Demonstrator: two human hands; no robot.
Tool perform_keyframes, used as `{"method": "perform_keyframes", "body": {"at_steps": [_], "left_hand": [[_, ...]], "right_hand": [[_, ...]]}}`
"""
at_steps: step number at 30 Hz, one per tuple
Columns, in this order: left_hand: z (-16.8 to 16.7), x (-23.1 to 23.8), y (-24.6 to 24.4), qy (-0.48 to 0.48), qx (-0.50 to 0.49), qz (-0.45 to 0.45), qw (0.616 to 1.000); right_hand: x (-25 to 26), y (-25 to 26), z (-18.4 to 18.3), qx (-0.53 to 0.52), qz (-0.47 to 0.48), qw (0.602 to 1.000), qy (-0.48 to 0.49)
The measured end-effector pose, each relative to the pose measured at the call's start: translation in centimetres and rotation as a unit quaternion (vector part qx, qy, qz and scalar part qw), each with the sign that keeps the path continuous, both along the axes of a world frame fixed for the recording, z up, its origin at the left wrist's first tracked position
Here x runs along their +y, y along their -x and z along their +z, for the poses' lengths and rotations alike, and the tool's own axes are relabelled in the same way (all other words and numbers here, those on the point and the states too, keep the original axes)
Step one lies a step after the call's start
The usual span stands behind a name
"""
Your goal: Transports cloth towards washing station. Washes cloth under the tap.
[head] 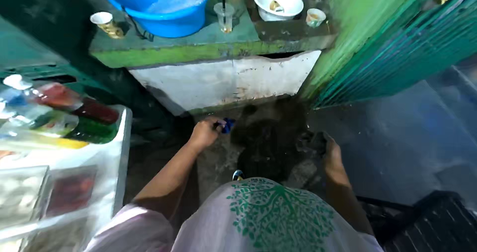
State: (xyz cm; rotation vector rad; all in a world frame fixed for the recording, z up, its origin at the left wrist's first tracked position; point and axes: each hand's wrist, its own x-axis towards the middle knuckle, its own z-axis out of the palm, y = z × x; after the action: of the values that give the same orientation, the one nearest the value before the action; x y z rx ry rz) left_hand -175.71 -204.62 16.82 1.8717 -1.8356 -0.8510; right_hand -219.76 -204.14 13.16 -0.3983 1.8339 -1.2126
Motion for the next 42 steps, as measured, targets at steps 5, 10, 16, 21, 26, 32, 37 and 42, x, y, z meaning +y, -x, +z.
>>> {"method": "perform_keyframes", "body": {"at_steps": [5, 10, 16, 21, 26, 32, 37, 42], "left_hand": [[2.3, -14.7, 4.3, 0.098, 0.060, -0.041, 0.993], [4.5, -25.3, 9.1, 0.147, 0.108, -0.007, 0.983], [8.7, -35.4, 10.8, 0.232, 0.120, 0.041, 0.964], [12.8, -42.9, 9.6, 0.304, 0.073, 0.064, 0.948], [14.1, -48.9, 7.5, 0.227, -0.130, 0.068, 0.963], [12.7, -55.4, 9.9, 0.145, -0.107, -0.075, 0.981], [10.7, -60.0, 14.4, 0.137, 0.074, -0.196, 0.968], [7.8, -66.7, 14.6, 0.252, 0.107, -0.079, 0.958]], "right_hand": [[-5.9, 7.4, 1.3, 0.044, -0.070, 0.996, 0.044], [-15.1, 11.6, 5.2, 0.169, -0.026, 0.982, 0.076], [-29.2, 10.9, 10.1, 0.200, 0.061, 0.960, 0.184], [-39.8, 7.6, 12.8, 0.171, 0.151, 0.913, 0.339], [-47.5, 1.3, 14.4, 0.111, 0.170, 0.921, 0.334], [-57.0, -4.6, 17.5, 0.003, 0.205, 0.924, 0.322], [-63.0, -7.8, 19.7, -0.078, 0.262, 0.909, 0.315], [-71.7, -9.8, 19.4, -0.121, 0.278, 0.904, 0.300]]}}
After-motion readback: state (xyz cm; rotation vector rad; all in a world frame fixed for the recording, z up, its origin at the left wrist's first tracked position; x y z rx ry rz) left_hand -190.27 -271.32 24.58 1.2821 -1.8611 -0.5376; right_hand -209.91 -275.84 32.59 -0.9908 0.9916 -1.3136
